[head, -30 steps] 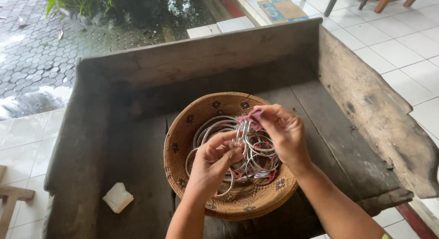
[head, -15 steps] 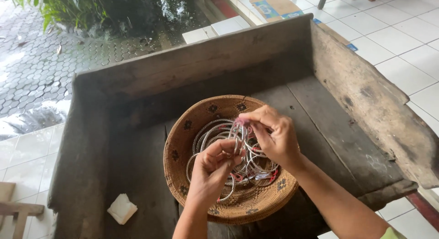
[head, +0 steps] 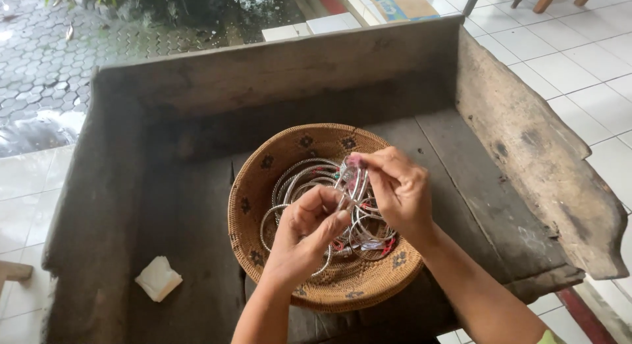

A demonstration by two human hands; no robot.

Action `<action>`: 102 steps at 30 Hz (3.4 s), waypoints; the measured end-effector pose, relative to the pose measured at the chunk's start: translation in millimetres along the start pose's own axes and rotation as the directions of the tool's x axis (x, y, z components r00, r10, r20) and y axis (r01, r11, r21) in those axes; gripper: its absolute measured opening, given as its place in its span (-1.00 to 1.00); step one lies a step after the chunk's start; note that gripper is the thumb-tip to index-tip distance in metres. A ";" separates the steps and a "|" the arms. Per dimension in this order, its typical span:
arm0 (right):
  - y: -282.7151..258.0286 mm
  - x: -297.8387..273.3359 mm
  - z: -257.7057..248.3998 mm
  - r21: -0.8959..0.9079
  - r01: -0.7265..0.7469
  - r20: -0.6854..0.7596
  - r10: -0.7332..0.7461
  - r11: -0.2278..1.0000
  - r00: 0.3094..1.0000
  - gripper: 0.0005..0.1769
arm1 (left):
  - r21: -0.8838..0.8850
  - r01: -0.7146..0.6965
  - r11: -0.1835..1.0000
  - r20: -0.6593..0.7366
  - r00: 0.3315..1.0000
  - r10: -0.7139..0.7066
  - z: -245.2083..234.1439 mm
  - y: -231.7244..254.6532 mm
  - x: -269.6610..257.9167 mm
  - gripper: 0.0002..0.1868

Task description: The person is cleaning and polishing metal bracelets one by one using a small pink cloth and placing them back into a woven basket.

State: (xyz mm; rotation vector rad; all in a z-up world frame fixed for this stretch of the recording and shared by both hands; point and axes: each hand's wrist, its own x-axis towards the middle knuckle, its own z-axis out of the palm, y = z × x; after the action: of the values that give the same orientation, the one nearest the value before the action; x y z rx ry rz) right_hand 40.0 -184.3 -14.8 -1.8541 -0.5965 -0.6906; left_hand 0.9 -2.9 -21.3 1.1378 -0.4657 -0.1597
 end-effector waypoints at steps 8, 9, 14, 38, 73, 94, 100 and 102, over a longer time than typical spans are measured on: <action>-7.1 -6.9 0.2 -0.220 0.303 -0.033 -0.318 0.927 0.948 -0.77 | -0.027 0.045 0.999 0.025 0.999 -0.045 -3.1 1.6 -3.7 -0.78; -12.3 -7.6 0.0 -0.251 0.308 -0.043 -0.329 0.917 0.943 -0.78 | -0.061 0.050 0.997 0.043 0.998 -0.048 -3.4 1.0 -4.7 -0.79; -16.2 -9.0 7.1 -0.309 0.514 0.030 -0.532 0.800 0.846 -0.81 | 0.021 -0.018 1.000 -0.045 0.999 0.019 -6.2 -15.0 -0.3 -0.77; -3.3 -4.8 14.4 -0.213 0.345 -0.007 -0.355 0.914 0.935 -0.74 | 0.321 -0.167 0.932 -0.130 0.967 0.218 -10.5 -7.4 -1.1 -0.85; -17.6 -2.0 16.2 -0.300 0.337 0.043 -0.340 0.893 0.939 -0.74 | 0.275 -0.155 0.949 -0.074 0.980 0.182 -11.6 -1.1 -4.0 -0.89; -14.4 -10.2 13.5 -0.390 0.359 -0.054 -0.410 0.848 0.910 -0.84 | 0.167 -0.086 0.982 -0.068 0.993 0.099 -7.7 -19.3 1.0 -0.89; -21.2 -17.4 23.4 -0.424 0.540 0.037 -0.582 0.727 0.812 -0.79 | 0.169 -0.125 0.978 -0.130 0.980 0.148 -15.2 -15.4 4.4 -0.89; -20.5 -15.6 20.1 -0.346 0.460 0.031 -0.481 0.817 0.876 -0.76 | 0.235 -0.128 0.964 -0.142 0.976 0.164 -16.6 -16.8 1.1 -0.90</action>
State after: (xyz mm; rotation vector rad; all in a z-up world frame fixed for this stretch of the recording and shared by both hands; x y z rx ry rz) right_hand 18.8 -159.8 -18.7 -2.0116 -0.9653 -1.2411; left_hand 10.9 3.5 -41.7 1.3214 -0.4302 0.1162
